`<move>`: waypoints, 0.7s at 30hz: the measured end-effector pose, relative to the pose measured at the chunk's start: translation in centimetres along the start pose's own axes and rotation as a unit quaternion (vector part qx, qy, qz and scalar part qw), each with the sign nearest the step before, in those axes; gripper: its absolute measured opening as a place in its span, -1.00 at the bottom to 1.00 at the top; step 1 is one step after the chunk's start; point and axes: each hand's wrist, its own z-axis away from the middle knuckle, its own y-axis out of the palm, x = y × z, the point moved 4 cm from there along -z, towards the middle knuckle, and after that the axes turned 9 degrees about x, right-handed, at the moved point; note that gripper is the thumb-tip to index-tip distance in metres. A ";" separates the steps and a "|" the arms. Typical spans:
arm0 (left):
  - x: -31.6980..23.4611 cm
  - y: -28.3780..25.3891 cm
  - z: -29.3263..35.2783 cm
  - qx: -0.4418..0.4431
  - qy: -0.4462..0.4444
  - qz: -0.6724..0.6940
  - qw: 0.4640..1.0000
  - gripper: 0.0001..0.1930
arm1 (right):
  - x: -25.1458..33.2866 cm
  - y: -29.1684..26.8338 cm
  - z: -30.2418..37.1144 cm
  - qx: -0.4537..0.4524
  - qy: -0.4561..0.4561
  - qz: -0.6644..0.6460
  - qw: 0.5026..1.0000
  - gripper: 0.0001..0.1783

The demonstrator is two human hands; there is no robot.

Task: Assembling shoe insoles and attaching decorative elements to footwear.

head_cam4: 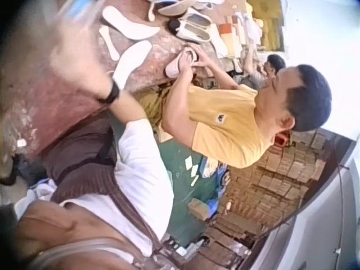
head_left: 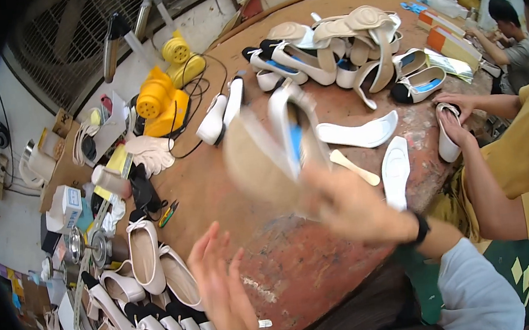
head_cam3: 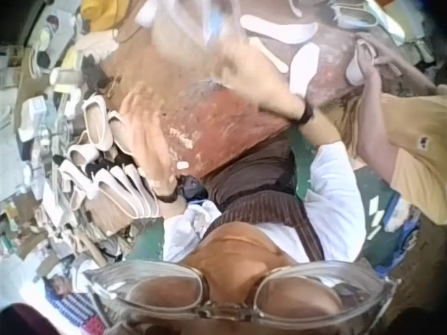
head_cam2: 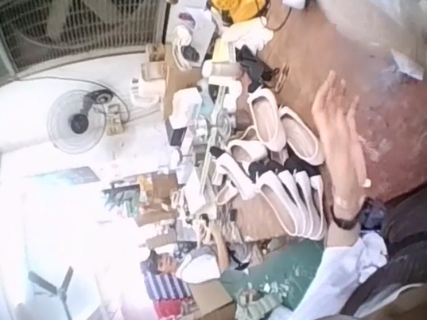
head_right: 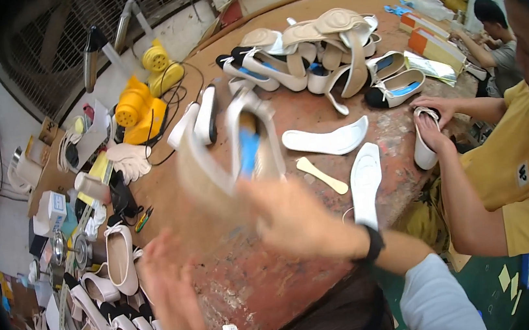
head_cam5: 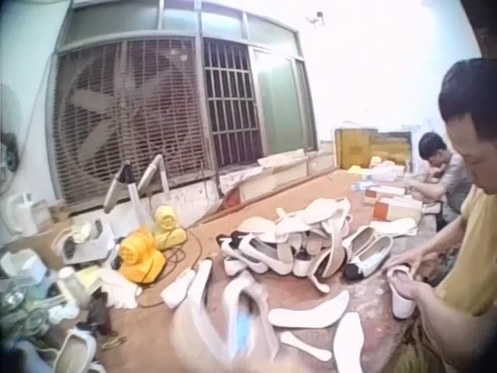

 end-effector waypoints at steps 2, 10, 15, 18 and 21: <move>5.2 -1.8 -1.4 0.011 -0.146 0.173 0.974 -0.36 | 3.8 2.7 2.9 0.137 -0.035 -0.127 0.982 -0.53; 11.6 -6.9 7.6 -0.008 -0.322 0.076 0.944 -0.38 | 1.8 2.8 8.7 0.092 0.146 -0.417 0.892 -0.03; 11.3 -8.9 9.1 0.088 -0.339 -0.135 0.927 -0.39 | -0.7 0.5 10.7 -0.082 0.135 -0.599 0.785 -0.08; 9.1 -9.0 8.7 0.051 -0.280 -0.298 0.911 -0.44 | -1.5 0.6 11.1 -0.065 0.070 -0.660 0.745 -0.10; 6.1 -7.7 10.7 0.049 -0.153 -0.537 0.828 -0.47 | -2.8 1.2 11.5 -0.022 0.044 -0.533 0.845 -0.10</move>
